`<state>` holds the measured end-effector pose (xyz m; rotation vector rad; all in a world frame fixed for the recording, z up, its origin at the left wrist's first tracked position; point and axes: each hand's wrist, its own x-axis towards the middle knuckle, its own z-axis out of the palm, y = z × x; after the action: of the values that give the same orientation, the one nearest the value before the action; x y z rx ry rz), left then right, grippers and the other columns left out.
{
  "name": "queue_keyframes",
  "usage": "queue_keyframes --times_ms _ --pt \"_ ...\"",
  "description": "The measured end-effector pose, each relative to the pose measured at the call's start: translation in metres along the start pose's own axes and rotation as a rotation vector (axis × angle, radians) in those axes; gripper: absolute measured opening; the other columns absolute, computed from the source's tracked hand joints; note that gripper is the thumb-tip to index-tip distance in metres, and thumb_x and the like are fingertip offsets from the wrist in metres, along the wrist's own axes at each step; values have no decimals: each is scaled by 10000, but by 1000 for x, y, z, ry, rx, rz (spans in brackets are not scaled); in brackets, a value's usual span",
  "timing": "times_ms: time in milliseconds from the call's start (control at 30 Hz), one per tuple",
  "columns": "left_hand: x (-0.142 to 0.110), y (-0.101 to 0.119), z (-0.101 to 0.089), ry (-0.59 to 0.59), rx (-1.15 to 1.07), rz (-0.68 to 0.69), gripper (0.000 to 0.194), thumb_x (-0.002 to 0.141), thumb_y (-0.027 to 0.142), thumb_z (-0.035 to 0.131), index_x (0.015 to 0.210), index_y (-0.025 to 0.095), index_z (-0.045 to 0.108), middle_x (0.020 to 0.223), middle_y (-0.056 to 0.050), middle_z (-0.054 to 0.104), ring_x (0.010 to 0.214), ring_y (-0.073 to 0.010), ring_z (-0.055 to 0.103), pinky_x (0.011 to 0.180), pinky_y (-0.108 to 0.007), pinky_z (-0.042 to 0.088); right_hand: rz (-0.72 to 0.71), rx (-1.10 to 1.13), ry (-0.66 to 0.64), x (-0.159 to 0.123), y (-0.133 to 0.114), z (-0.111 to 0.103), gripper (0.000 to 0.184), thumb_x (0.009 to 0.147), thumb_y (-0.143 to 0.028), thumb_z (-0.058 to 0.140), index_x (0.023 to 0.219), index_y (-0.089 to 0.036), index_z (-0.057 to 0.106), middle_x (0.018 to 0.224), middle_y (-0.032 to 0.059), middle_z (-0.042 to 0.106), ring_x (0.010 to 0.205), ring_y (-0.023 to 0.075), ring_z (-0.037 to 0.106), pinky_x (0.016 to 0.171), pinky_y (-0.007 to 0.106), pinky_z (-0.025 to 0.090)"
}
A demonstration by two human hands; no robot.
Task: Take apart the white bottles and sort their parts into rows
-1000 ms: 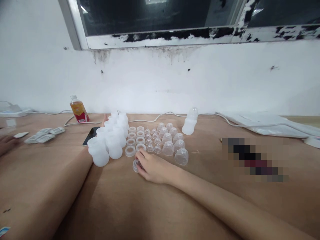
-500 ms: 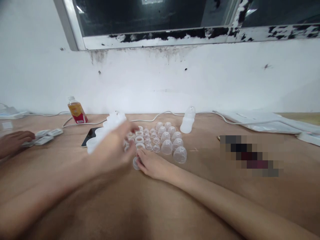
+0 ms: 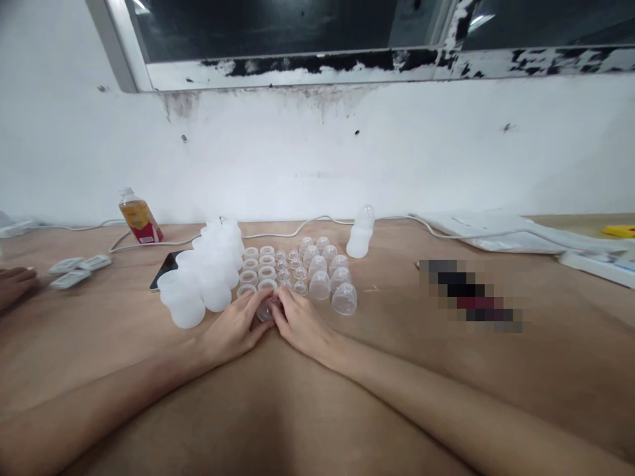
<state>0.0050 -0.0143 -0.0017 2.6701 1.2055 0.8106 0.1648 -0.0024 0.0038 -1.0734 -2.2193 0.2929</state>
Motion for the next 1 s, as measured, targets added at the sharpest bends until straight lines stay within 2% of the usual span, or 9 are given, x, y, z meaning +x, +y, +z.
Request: queue_keyframes --times_ms 100,200,367,467,567,733,833,1000 --pt "-1 -3 4 -7 -38 -57 494 767 269 452 1208 162 255 1066 -102 490 922 -191 489 776 -322 423 56 3 78 -7 3 -9 125 835 -237 311 788 -157 395 685 31 517 628 117 492 612 249 396" --pt "-1 -2 4 -29 12 -33 453 775 243 424 1199 167 281 1053 -96 507 917 -197 492 773 -338 420 79 -121 30 -16 11 -18 133 807 -280 363 797 -156 412 688 28 513 585 117 482 570 250 387" --pt "2 2 1 30 120 65 460 742 176 441 1184 144 313 1151 -89 456 1086 -213 368 882 -358 350 101 -196 -28 -20 21 -16 269 789 -293 414 1021 -160 394 861 50 528 735 148 524 656 286 412" --pt "4 3 1 28 156 55 440 741 180 448 1166 155 338 1198 -81 413 1076 -218 372 876 -366 348 94 -160 -26 -16 23 -12 300 794 -261 421 1074 -169 361 906 47 526 799 154 524 703 295 414" --pt "4 2 2 32 158 45 388 755 170 427 1137 157 358 1158 -83 427 1028 -212 407 835 -358 371 104 -135 -23 -13 24 -12 254 798 -250 422 1035 -171 371 895 40 529 796 153 521 703 293 415" --pt "4 0 3 42 144 30 372 750 149 418 1117 149 355 1137 -84 429 1026 -199 411 833 -335 379 104 -218 -41 -11 21 -13 105 815 -257 387 846 -161 416 864 41 512 735 148 510 635 276 405" --pt "3 -1 3 51 176 23 374 739 147 429 1107 141 363 1137 -80 431 1029 -199 406 846 -338 368 107 -262 -58 -10 19 -13 142 822 -288 374 789 -163 435 822 33 503 698 142 501 619 270 393" --pt "4 0 3 63 227 48 361 742 151 425 1100 135 381 1134 -81 436 1039 -207 390 863 -356 342 126 -279 -43 -10 19 -12 150 803 -320 404 804 -173 434 847 33 502 680 138 494 582 258 379"
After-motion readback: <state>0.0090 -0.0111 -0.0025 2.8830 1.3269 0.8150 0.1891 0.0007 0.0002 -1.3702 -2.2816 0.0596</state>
